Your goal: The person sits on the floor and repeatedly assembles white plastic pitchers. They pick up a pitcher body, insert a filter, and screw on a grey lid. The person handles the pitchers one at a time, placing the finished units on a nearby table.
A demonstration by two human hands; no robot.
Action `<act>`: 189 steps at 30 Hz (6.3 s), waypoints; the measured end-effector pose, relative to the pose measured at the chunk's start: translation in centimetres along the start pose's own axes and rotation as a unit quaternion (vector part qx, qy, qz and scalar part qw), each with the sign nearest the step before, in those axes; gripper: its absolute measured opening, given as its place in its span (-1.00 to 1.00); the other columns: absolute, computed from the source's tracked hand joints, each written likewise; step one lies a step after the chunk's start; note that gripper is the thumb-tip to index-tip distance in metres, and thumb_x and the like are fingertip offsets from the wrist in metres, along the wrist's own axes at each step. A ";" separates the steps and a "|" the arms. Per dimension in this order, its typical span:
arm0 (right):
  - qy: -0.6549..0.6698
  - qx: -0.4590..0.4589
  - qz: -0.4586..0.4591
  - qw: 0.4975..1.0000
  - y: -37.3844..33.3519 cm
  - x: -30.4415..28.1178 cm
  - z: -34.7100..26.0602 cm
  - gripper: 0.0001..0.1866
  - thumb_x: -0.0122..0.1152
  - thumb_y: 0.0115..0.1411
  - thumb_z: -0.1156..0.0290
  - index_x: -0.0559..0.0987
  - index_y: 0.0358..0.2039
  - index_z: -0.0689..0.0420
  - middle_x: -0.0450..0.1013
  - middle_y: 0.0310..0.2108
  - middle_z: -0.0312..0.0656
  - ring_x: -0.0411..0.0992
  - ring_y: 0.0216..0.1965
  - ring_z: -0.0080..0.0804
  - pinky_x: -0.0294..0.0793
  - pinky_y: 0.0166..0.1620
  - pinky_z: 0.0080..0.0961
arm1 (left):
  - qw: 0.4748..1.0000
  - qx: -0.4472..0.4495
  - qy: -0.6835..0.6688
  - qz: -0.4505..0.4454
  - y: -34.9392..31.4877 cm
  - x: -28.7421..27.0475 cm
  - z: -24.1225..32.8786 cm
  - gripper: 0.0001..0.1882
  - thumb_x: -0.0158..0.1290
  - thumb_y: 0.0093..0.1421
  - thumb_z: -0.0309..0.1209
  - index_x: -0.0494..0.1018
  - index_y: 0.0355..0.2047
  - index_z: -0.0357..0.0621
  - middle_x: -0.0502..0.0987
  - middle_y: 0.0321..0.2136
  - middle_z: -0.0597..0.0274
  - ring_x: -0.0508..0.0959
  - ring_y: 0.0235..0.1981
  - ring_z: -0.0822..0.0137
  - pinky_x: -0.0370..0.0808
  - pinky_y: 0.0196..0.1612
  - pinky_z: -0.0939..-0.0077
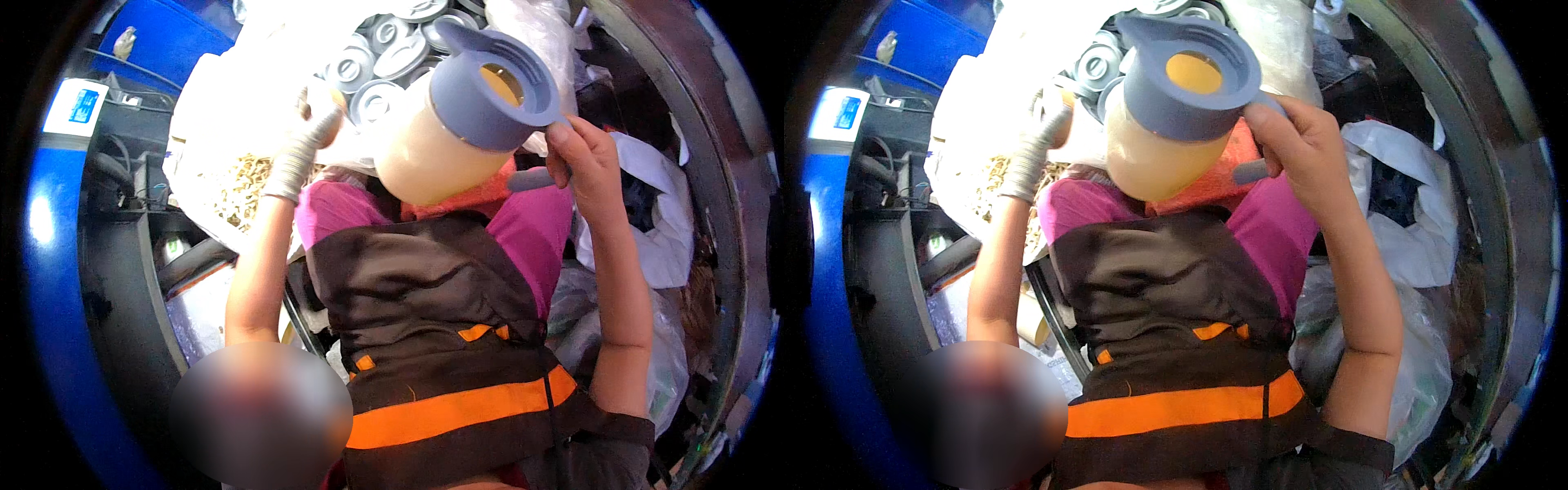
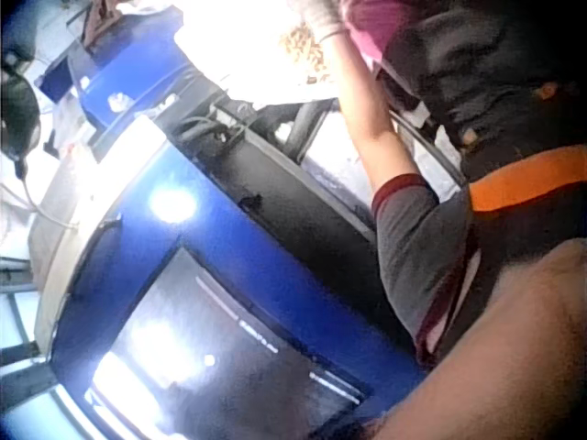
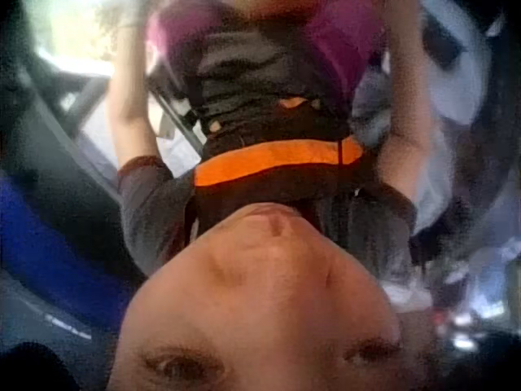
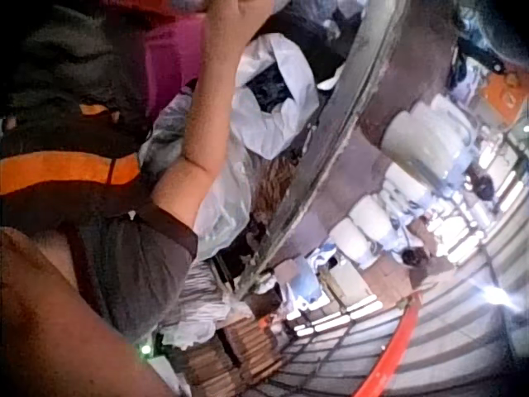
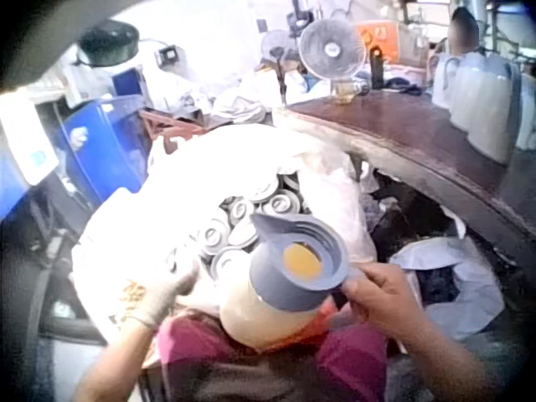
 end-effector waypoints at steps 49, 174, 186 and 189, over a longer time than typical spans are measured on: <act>-0.466 -0.058 0.066 0.880 -0.7 2.0 5.0 -0.65 0.08 0.16 0.14 0.36 -0.26 0.19 0.46 -0.42 0.10 0.45 -0.35 0.09 0.40 -0.31 -0.09 | 0.836 0.417 0.348 -0.085 -8.0 10.6 19.8 -0.30 0.24 -0.05 -0.10 0.32 0.05 -0.16 0.44 -0.12 0.04 0.49 -0.13 0.10 0.43 -0.05 0.34; -0.606 -0.358 0.127 0.698 -2.4 -4.0 -5.2 -0.66 0.04 0.26 0.41 0.40 0.02 0.28 0.35 0.06 -0.05 0.39 -0.03 -0.25 0.39 -0.03 -0.46 | 0.711 -0.400 0.567 -0.111 -37.9 -20.9 -25.7 -0.06 0.19 -0.17 -0.16 0.05 0.26 0.19 0.14 0.16 -0.16 0.24 0.17 -0.08 0.24 0.18 0.19; -0.189 0.006 -0.144 0.971 -1.4 13.0 5.6 -0.67 -0.09 0.25 0.49 0.40 0.02 0.23 0.46 -0.41 -0.21 0.44 -0.40 -0.55 0.43 -0.30 -0.62 | 0.859 -0.007 0.380 0.344 -29.5 -33.0 -9.0 -0.56 -0.10 0.03 -0.49 0.43 -0.02 -0.04 0.50 -0.11 0.06 0.50 -0.08 0.14 0.40 0.01 0.36; 0.000 0.095 -0.317 0.944 -3.7 23.0 5.1 -0.57 0.00 0.24 0.36 0.31 0.10 0.25 0.50 -0.43 -0.16 0.49 -0.34 -0.48 0.44 -0.29 -0.58 | 0.873 0.082 0.374 0.303 -26.9 -29.8 -1.6 -0.52 -0.09 -0.01 -0.57 0.44 -0.02 -0.01 0.53 -0.13 0.15 0.54 -0.13 0.19 0.45 -0.05 0.43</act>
Point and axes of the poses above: each hand's wrist, its own y-axis towards the middle knuckle, its own x-axis out of the palm, z = x × y, the point moved 5 cm from there along y, towards the middle knuckle
